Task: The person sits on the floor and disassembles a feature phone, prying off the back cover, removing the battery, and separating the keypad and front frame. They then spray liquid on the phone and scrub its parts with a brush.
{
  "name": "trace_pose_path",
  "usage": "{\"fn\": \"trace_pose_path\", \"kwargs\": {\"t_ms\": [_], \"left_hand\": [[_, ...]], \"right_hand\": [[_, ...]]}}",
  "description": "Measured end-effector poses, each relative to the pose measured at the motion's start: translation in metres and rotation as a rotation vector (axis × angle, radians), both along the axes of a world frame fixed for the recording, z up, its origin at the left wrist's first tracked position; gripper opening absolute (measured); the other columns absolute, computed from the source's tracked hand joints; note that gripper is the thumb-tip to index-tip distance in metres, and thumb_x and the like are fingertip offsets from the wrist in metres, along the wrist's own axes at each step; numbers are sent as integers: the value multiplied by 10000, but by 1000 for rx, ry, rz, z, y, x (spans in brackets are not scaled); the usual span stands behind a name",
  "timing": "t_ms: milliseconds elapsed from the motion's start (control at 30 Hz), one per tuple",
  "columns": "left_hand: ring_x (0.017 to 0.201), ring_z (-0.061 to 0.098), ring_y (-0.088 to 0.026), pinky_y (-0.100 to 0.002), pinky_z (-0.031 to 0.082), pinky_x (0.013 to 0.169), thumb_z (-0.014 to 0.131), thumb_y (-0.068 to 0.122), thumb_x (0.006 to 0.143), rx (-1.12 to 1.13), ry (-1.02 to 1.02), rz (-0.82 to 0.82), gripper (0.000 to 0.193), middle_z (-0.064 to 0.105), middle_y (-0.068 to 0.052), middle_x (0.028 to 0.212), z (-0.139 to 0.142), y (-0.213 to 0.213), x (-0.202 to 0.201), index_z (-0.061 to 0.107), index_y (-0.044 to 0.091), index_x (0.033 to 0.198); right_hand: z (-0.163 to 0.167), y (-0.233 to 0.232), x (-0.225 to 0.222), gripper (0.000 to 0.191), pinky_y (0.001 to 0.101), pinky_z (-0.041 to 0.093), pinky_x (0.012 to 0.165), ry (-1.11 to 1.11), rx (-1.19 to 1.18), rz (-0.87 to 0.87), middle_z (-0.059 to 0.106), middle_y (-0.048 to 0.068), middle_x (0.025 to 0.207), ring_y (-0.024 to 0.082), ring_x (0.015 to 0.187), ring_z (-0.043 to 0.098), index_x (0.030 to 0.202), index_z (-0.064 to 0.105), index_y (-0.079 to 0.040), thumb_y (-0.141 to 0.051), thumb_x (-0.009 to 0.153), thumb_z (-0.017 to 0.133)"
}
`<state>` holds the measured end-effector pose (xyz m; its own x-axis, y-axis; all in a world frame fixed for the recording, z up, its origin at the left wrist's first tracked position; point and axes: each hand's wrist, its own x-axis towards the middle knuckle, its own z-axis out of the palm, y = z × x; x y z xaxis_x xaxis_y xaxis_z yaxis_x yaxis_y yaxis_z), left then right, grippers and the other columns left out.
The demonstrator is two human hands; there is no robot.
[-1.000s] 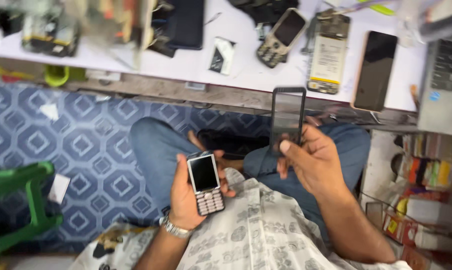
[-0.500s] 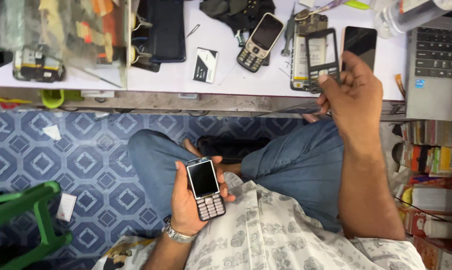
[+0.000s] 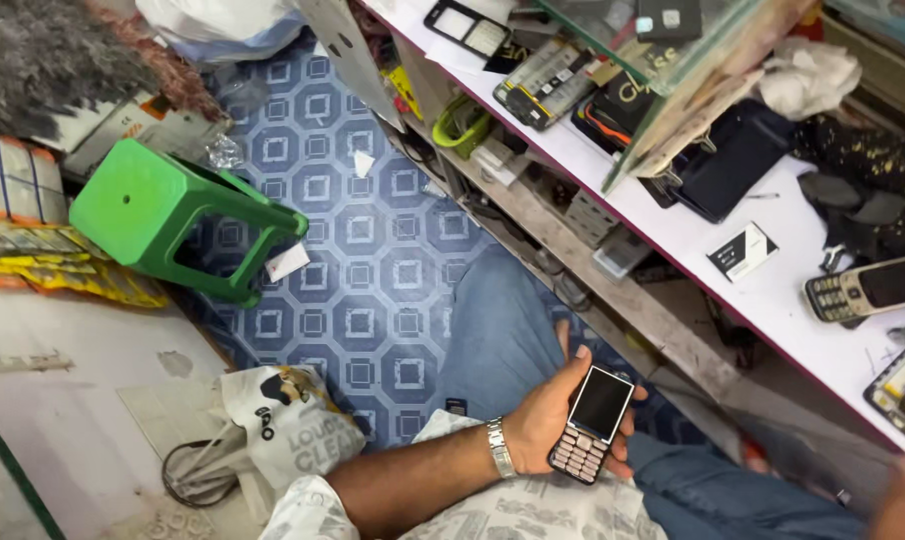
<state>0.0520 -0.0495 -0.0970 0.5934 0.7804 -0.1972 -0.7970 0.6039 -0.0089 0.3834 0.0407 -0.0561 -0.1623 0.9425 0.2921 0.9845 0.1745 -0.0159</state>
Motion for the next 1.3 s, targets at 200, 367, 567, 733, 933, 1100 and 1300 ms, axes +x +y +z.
{"fn": "trace_pose_path", "kwargs": {"t_ms": [200, 367, 567, 733, 933, 1100, 1300], "left_hand": [[856, 708, -203, -352, 589, 782, 300, 709, 1173, 68, 256, -32, 801, 726, -92, 1004, 1, 6, 21, 619, 14, 1410], [852, 699, -177, -290, 577, 781, 285, 666, 1178, 41, 293, -9, 773, 730, -84, 984, 17, 12, 31, 624, -4, 1364], [833, 695, -161, -267, 567, 749, 304, 655, 1166, 60, 402, -3, 767, 725, -91, 978, 24, 17, 34, 644, -9, 1343], [792, 695, -159, -280, 571, 700, 324, 680, 1122, -6, 448, -35, 770, 721, -73, 950, 29, 16, 36, 659, 12, 1306], [803, 702, -177, -306, 590, 717, 322, 702, 1051, -79, 455, -108, 801, 720, -90, 935, 38, 14, 24, 644, 15, 1310], [824, 697, -194, -334, 588, 737, 306, 687, 1024, -91, 467, -151, 799, 711, -91, 979, 57, 13, 11, 609, 17, 1338], [876, 689, -191, -317, 573, 800, 253, 680, 1024, -10, 476, -124, 837, 708, -92, 1002, 79, 17, 19, 585, -9, 1362]], "right_hand": [[-9, -96, -76, 447, 479, 580, 735, 369, -228, 504, 706, 132, 956, 342, 818, 692, 1042, 748, -123, -293, 638, 835], [23, -112, -128, 450, 394, 581, 655, 499, -205, 431, 645, 127, 991, 276, 779, 687, 1028, 772, -84, -203, 609, 884], [35, -108, -135, 393, 406, 584, 757, 683, -224, 365, 657, 137, 1030, 300, 901, 715, 1007, 726, -47, -155, 653, 856], [38, -106, -130, 312, 393, 559, 735, 744, -270, 393, 673, 112, 1001, 293, 868, 696, 909, 672, -58, -118, 660, 852], [61, -117, -138, 234, 293, 550, 653, 993, -409, 372, 743, 58, 949, 168, 766, 688, 971, 672, -58, -65, 795, 826], [74, -113, -129, 302, 292, 525, 667, 1257, -618, 298, 695, 58, 892, 150, 772, 663, 1138, 719, -34, -4, 848, 800], [85, -109, -128, 211, 270, 514, 681, 1286, -573, 327, 692, 64, 1032, 135, 849, 650, 1116, 717, -22, 17, 914, 762]]}}
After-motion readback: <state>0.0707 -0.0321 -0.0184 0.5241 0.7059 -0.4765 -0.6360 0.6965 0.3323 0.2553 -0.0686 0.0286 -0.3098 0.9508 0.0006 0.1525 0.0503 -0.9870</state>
